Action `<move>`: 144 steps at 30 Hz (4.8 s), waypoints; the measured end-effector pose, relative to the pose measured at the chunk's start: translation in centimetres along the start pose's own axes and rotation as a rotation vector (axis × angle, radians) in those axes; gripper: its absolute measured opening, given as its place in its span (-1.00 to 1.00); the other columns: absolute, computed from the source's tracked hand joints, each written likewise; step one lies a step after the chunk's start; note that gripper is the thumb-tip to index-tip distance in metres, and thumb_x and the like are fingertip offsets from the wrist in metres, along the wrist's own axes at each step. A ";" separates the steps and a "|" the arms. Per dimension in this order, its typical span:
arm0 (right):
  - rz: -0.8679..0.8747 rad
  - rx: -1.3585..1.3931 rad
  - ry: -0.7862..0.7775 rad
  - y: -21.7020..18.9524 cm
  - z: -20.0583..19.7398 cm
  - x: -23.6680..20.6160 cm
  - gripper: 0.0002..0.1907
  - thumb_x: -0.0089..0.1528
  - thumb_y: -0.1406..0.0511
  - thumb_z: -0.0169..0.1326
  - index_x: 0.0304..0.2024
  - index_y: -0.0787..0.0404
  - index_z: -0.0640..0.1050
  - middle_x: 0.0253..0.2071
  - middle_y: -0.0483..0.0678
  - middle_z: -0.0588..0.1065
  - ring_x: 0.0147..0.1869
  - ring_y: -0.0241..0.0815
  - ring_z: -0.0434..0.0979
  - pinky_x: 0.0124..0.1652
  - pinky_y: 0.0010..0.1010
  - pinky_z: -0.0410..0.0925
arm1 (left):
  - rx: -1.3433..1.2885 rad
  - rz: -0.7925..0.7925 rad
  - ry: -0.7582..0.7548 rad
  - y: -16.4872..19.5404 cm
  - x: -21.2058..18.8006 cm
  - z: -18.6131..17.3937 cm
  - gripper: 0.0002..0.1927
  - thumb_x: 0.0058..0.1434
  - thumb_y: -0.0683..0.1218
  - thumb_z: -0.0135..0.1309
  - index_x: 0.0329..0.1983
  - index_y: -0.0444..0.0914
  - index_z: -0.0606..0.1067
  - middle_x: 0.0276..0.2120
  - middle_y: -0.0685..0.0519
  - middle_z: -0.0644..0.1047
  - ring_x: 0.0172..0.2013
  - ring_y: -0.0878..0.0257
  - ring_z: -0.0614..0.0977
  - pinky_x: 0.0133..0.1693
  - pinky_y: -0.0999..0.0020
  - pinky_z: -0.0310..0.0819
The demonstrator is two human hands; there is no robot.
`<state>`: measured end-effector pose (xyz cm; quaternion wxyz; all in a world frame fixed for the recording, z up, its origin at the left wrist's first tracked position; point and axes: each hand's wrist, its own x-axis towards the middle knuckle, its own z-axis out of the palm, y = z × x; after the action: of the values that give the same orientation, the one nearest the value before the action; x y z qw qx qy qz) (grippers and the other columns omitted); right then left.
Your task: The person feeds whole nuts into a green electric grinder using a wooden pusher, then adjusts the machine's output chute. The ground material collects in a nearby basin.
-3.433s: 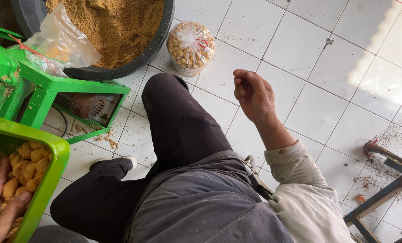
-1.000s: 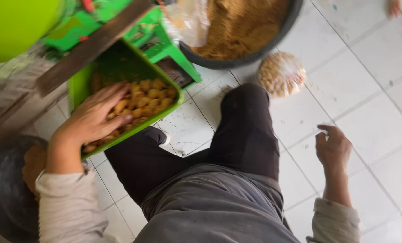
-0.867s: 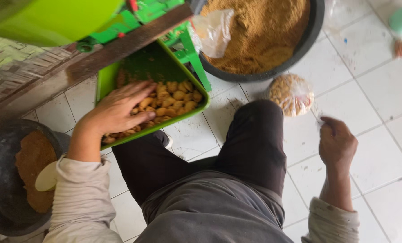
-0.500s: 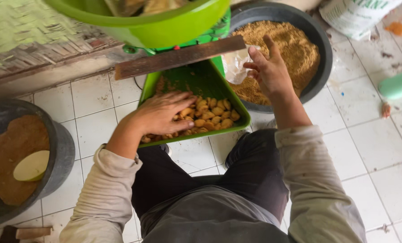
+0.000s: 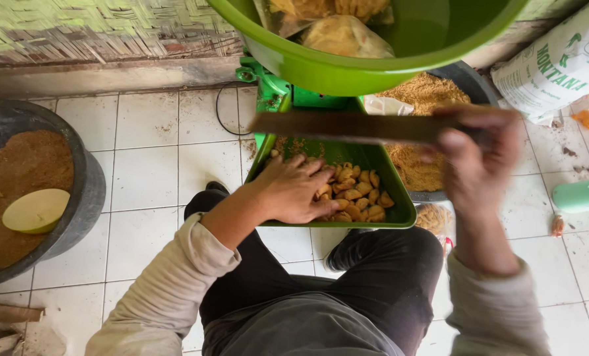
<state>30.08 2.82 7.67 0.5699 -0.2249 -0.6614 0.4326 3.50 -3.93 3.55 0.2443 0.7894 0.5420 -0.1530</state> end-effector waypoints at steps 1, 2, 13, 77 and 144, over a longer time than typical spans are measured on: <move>-0.037 -0.030 0.012 -1.9 -0.3 -0.4 -0.60 0.49 0.21 0.25 0.04 0.32 0.32 -0.06 0.25 0.51 -0.30 -0.11 0.61 -0.36 -0.45 0.52 | 0.008 -0.009 0.000 0.2 0.3 0.4 -0.09 0.32 0.49 -0.46 0.55 -0.13 -0.07 0.52 -0.11 -0.08 0.48 -0.19 -0.04 0.38 -0.36 -0.24; -0.074 -0.061 0.026 -3.9 -0.6 -0.9 -0.57 0.50 0.15 0.23 0.03 0.33 0.33 -0.10 0.23 0.49 -0.35 -0.11 0.59 -0.38 -0.45 0.51 | -0.030 0.005 0.026 0.4 0.7 1.0 -0.09 0.34 0.47 -0.47 0.55 -0.19 -0.09 0.51 -0.19 -0.09 0.46 -0.23 -0.04 0.38 -0.33 -0.23; 0.100 -0.542 0.038 -11.0 3.4 -1.9 -0.62 0.46 0.19 0.28 -0.04 0.40 0.46 -0.21 0.11 0.53 -0.39 -0.22 0.59 -0.38 -0.54 0.47 | -0.303 0.074 0.367 4.0 3.8 3.9 -0.03 0.52 0.39 -0.45 0.52 -0.56 -0.17 0.43 -0.58 -0.15 0.42 -0.47 -0.15 0.35 -0.36 -0.29; -0.297 -1.170 0.033 -7.6 4.9 -9.1 -0.82 0.27 0.34 0.37 -0.20 0.30 0.63 -0.16 0.03 0.62 -0.17 -0.14 0.70 -0.28 -0.46 0.54 | 0.068 0.095 -0.124 -2.1 1.4 -1.5 -0.26 0.39 0.29 -0.49 0.57 -0.08 -0.05 0.57 0.02 -0.20 0.53 -0.01 -0.16 0.41 -0.37 -0.39; -0.219 -1.062 -0.070 -5.9 9.1 -9.0 -0.74 0.16 0.36 0.39 -0.15 0.32 0.64 -0.07 0.07 0.62 -0.09 -0.05 0.70 -0.13 -0.34 0.56 | 0.024 0.111 0.123 -2.9 0.0 0.1 -0.29 0.30 0.35 -0.20 0.38 -0.11 0.33 0.50 -0.11 0.07 0.47 -0.06 0.12 0.36 -0.37 -0.10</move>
<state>24.89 -10.26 7.76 0.3975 -0.3970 -0.8271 -0.0158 0.80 -3.13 2.81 0.2093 0.8290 0.5094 -0.0967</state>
